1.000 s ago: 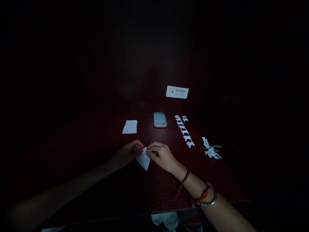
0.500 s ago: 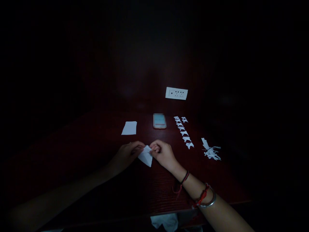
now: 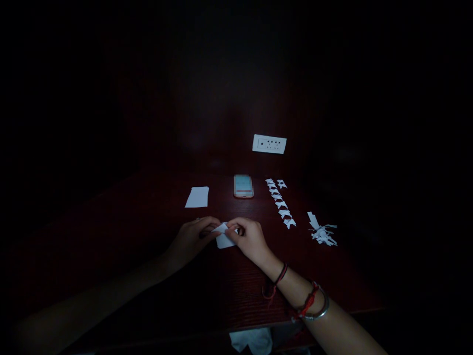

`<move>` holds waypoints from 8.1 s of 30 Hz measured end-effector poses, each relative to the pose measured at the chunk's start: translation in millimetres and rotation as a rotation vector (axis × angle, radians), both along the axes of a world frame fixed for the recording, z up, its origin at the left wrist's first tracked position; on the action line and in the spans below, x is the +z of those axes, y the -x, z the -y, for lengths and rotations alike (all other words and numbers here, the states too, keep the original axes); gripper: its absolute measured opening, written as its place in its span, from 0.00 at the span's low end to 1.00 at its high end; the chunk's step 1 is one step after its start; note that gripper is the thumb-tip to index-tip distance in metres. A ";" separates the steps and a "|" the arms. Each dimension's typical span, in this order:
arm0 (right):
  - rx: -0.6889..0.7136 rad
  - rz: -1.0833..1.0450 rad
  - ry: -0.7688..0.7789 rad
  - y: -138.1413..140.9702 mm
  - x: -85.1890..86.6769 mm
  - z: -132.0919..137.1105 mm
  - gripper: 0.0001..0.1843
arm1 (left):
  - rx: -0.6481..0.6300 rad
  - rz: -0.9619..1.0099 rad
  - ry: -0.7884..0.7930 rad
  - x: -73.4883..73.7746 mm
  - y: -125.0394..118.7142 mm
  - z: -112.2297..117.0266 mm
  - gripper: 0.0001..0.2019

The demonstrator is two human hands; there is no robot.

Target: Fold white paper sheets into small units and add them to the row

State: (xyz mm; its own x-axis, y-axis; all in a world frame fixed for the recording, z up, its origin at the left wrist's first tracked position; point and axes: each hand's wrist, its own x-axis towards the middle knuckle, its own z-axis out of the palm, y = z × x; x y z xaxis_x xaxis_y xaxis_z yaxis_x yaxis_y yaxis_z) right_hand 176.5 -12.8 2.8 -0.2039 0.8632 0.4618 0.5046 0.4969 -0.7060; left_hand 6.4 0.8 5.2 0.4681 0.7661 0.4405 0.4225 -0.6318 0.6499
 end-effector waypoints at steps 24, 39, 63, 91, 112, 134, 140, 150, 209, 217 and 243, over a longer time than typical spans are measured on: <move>-0.006 0.163 -0.221 5.1 15.5 15.5 0.07 | -0.021 -0.196 -0.336 7.0 0.3 2.0 0.06; 0.037 0.148 -0.229 5.1 16.7 13.9 0.06 | -0.040 -0.103 -0.281 3.9 -2.8 5.0 0.05; -0.010 0.077 -0.164 5.4 16.1 11.0 0.08 | 0.018 0.042 -0.086 3.4 -1.4 0.8 0.04; 0.052 0.211 -0.172 -3.8 19.3 5.9 0.07 | -0.063 0.100 0.023 4.1 -1.4 0.8 0.01; 0.086 0.408 -0.184 -4.0 9.1 -0.5 0.06 | -0.115 0.104 0.220 -5.5 5.2 -10.8 0.04; 0.052 0.380 -0.129 0.9 6.2 -0.6 0.03 | -0.096 0.097 0.219 -8.3 4.8 -12.5 0.04; 0.100 0.289 -0.115 -1.0 7.2 0.0 0.03 | -0.118 0.105 0.204 -5.3 5.2 -11.3 0.04; 0.077 0.539 -0.205 0.5 6.0 1.2 0.05 | -0.172 0.080 0.206 -5.5 6.1 -11.6 0.04; 0.147 0.577 -0.300 -5.6 15.4 3.5 0.06 | 0.040 -0.094 -0.097 -5.8 -3.2 -5.1 0.04; 0.160 0.507 -0.295 -11.8 14.8 -0.3 0.07 | 0.041 -0.104 -0.116 -4.8 -1.9 -4.6 0.04; 0.092 0.394 -0.205 -13.7 7.6 -5.0 0.05 | -0.018 -0.037 -0.060 -2.7 3.4 -5.3 0.07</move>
State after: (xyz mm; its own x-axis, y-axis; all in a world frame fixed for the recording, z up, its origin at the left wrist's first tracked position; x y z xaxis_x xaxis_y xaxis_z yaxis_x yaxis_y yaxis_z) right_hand 190.3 -7.8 10.4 -0.4697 0.7321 0.4934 0.6622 0.6617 -0.3515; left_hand 3.1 6.1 2.5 0.4983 0.7302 0.4674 0.4341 -0.6768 0.5946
